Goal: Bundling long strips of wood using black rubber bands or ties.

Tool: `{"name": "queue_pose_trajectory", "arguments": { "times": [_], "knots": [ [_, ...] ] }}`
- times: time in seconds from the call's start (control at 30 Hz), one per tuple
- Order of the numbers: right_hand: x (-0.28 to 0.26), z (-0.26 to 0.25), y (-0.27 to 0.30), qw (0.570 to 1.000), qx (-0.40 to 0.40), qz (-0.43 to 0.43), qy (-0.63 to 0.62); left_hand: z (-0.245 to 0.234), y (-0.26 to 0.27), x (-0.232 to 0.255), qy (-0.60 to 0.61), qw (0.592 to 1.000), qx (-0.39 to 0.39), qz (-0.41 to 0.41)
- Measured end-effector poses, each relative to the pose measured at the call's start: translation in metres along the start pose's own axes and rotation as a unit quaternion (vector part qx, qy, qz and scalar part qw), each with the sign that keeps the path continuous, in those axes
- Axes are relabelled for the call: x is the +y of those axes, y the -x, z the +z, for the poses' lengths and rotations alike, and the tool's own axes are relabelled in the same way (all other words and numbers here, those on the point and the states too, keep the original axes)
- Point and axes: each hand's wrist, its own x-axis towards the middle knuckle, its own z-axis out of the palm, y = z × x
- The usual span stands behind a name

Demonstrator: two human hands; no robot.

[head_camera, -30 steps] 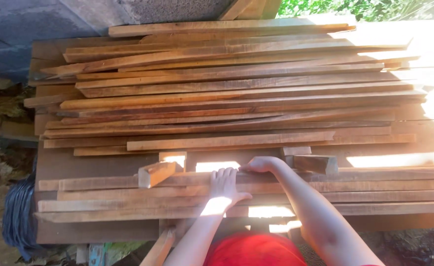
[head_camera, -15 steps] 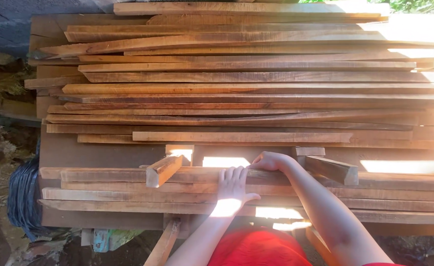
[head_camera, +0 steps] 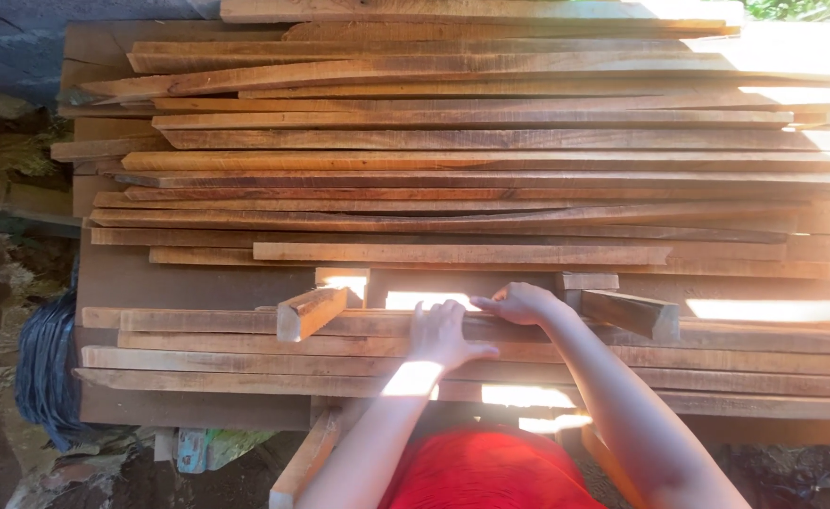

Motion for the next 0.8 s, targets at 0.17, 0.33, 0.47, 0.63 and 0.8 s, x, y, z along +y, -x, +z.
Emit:
{"name": "queue_pose_trajectory", "arguments": {
  "times": [0.17,0.33,0.47,0.63,0.8],
  "knots": [
    [0.0,0.004,0.039,1.0,0.017,-0.003,-0.015,-0.02,-0.009,-0.003,-0.012,0.991,-0.125,-0.047],
    [0.006,0.023,0.03,0.999,0.044,-0.015,-0.006,-0.014,0.005,-0.003,-0.028,0.994,-0.1,-0.043],
    [0.007,0.04,0.036,0.999,0.031,-0.025,-0.016,0.0,0.022,-0.008,-0.006,0.995,-0.092,-0.035],
    [0.005,0.053,0.032,0.999,0.027,-0.03,0.004,-0.016,0.042,-0.003,0.002,0.996,-0.086,-0.005],
    [0.008,0.057,0.042,0.999,0.004,-0.013,-0.032,-0.005,0.042,-0.008,0.032,0.995,-0.092,0.005]
  ]
}}
